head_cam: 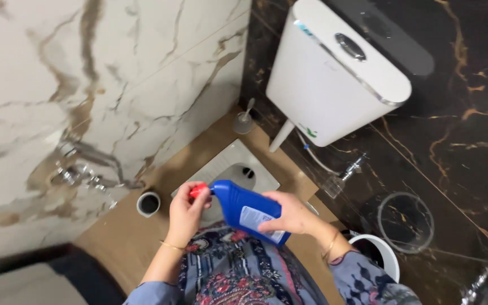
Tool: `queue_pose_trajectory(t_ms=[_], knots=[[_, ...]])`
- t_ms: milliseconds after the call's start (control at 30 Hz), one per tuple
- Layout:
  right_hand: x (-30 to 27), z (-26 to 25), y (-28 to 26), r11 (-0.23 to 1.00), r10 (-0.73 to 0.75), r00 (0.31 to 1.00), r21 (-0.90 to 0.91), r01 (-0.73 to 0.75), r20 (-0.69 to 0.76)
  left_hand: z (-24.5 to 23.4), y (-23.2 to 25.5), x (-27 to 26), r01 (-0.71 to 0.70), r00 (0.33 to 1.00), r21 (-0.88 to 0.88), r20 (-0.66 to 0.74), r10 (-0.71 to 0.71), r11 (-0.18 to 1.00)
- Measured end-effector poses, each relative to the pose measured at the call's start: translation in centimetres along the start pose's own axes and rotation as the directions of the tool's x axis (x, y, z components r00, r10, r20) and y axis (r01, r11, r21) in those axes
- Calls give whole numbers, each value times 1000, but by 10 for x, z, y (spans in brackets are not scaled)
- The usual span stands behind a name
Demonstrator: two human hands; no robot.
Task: Cleaning a squat toilet using liquid cleaner and a brush.
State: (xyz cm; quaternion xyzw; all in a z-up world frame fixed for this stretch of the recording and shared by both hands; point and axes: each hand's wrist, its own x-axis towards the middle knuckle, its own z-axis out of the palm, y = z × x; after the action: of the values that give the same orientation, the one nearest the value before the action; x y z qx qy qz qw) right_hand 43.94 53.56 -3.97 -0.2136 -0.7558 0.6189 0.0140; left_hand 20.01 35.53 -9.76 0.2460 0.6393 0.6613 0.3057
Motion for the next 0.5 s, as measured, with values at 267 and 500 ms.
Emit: queue_pose_trajectory(t_ms=[267,500], knots=[[-24,-54,-120,674,-17,864,-644,-361,-503,-62,-4,-43,244,935,-217,-204,-288,945],[87,32,-54,606,105,936,-725,-328,-336,-103,-7,-63,293,923,-279,-167,-347,914]])
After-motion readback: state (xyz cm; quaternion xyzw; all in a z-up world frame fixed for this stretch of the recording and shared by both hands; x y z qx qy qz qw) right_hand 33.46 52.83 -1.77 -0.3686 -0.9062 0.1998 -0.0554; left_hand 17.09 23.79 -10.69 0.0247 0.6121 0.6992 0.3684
